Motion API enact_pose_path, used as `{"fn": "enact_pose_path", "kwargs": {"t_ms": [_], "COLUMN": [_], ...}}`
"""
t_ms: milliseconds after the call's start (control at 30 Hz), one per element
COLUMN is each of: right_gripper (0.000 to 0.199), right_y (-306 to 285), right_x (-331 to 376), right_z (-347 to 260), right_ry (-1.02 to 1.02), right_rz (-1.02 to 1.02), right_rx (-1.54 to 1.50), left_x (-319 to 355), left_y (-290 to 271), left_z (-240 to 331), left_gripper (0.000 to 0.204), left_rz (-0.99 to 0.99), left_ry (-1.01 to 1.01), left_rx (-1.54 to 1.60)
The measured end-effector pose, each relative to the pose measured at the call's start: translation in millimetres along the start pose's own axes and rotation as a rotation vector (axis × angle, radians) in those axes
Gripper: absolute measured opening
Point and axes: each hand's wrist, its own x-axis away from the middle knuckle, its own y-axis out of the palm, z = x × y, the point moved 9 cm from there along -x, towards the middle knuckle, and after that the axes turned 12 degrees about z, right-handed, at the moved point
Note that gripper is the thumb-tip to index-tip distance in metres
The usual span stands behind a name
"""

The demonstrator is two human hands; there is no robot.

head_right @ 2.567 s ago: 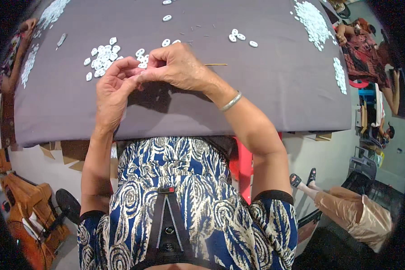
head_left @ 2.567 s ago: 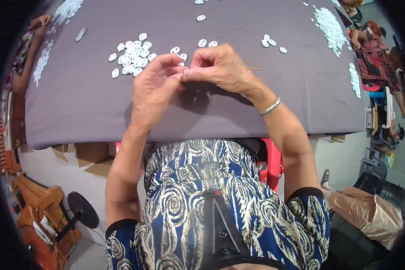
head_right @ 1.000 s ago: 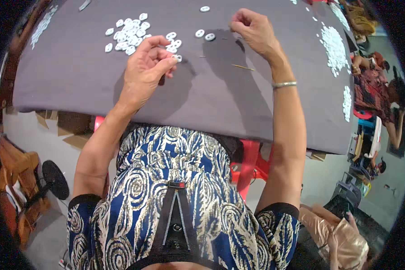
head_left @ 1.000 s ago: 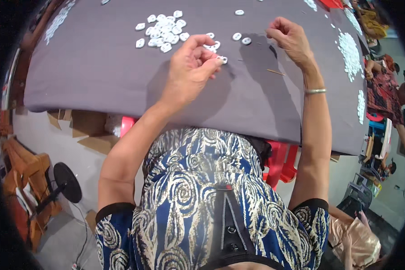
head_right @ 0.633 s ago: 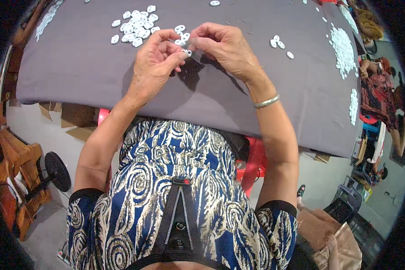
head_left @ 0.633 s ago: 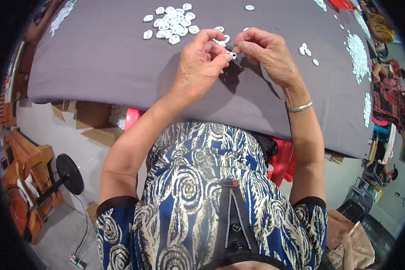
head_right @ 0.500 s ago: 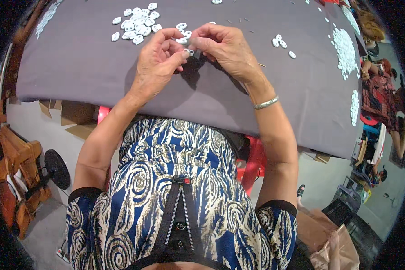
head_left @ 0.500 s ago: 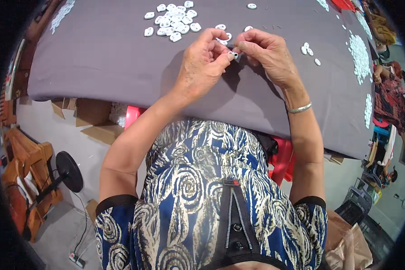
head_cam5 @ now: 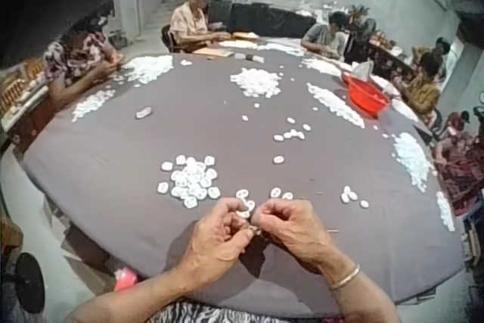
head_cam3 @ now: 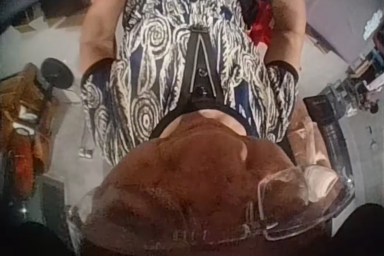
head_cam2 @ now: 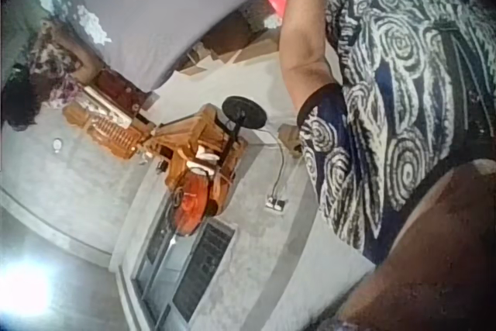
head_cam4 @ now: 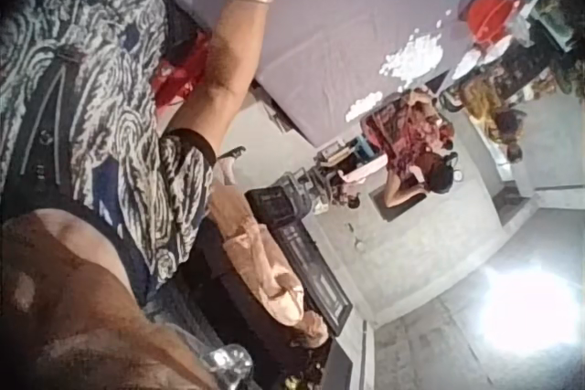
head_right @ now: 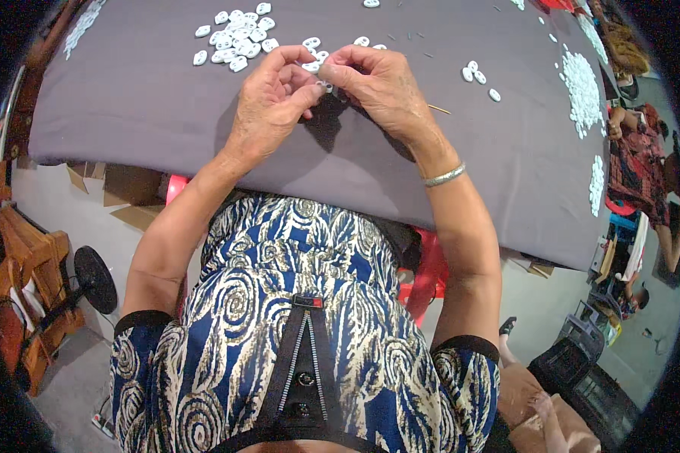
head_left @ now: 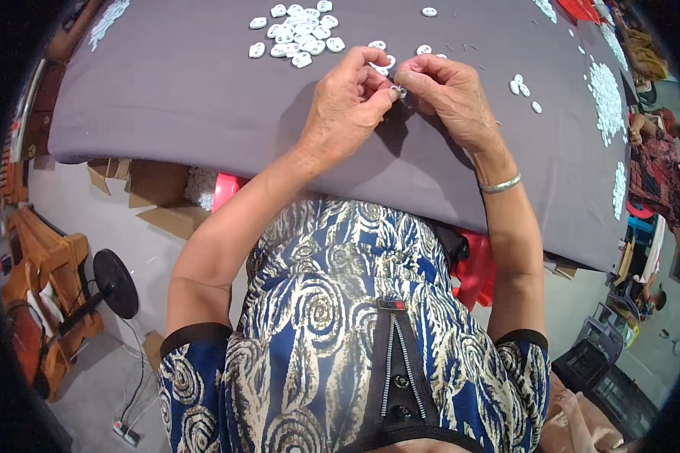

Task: The person assembles plastic components by inserting small pins into them by hand and placing the assembled pieces on the table.

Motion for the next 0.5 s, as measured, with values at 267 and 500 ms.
{"fn": "enact_pose_path", "kwargs": {"t_ms": [267,500], "right_gripper": [0.02,0.021], "right_y": [-1.9,1.9], "right_x": [-2.9,-0.3], "right_z": [-2.5,-3.3], "right_ry": [-0.111,-0.111], "right_rz": [0.003,-0.019], "right_rx": [0.061,0.054], "left_x": [0.8,1.3], "left_y": [0.1,-0.8], "left_z": [-1.1,-1.4], "left_gripper": [0.034,0.034], "left_rz": [-0.007,-0.012], "left_ry": [-0.02,-0.011], "left_rx": [-0.028,-0.045]}}
